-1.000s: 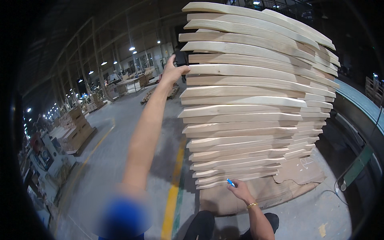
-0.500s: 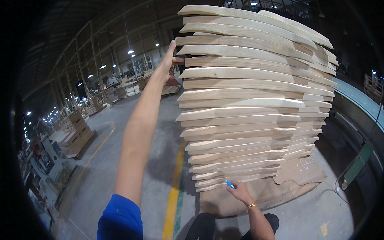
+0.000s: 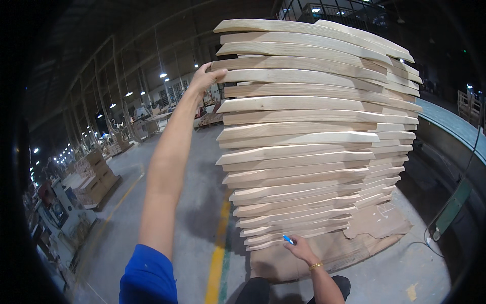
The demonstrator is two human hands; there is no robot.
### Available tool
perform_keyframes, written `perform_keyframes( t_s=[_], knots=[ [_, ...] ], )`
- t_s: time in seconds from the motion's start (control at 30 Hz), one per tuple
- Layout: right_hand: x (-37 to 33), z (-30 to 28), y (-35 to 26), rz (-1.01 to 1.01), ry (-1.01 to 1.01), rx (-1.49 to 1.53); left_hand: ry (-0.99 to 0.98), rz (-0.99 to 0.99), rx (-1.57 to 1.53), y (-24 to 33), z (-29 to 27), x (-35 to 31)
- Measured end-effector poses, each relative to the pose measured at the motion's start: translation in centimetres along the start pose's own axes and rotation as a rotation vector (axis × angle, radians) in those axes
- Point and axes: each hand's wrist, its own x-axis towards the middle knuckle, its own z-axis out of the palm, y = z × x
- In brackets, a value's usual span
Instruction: The person measures wooden chair backrests with a tape measure and marks them with a blue marker. They move between stacks of parts, measure dimensions, and write notes on cardboard and their hand.
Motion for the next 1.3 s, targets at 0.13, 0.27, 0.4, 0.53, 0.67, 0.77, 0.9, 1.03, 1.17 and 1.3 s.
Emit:
perform_keyframes(
  t_s=[0.13,0.27,0.4,0.53,0.67,0.77,0.9,1.03,1.17,1.3],
  knots=[
    [0.0,-1.4,1.4,0.025,0.005,0.009,0.080,-0.082,-0.111,1.2,0.4,1.1],
    [0.4,-0.2,0.9,0.003,-0.050,-0.021,0.293,-0.066,0.117,2.6,-0.2,4.3],
    [0.2,-0.7,0.4,-0.005,-0.031,0.000,0.032,0.032,-0.260,2.2,0.2,5.4],
    [-0.1,-1.5,1.8,-0.048,0.017,0.021,-0.175,0.096,-0.140,3.6,0.0,6.9],
    [-0.2,-1.5,2.4,0.025,-0.014,0.050,0.037,0.121,0.001,3.8,0.0,8.1],
    [-0.2,-2.0,2.7,-0.016,0.005,-0.022,0.136,-0.032,-0.189,6.2,1.1,8.4],
    [-0.5,-0.8,1.9,-0.103,0.027,-0.021,0.151,0.120,-0.101,8.3,-0.2,8.0],
    [-0.9,-4.5,-1.5,-0.105,-0.030,-0.043,0.549,0.132,-0.173,9.1,2.4,2.6],
    [-5.8,-8.9,-2.8,-0.093,0.009,-0.067,0.466,1.082,-0.016,1.0,8.3,-13.4],
    [-16.4,-19.1,-7.6,-0.125,0.279,-0.036,-0.241,1.087,0.147,-5.3,16.0,-30.7]
  ],
)
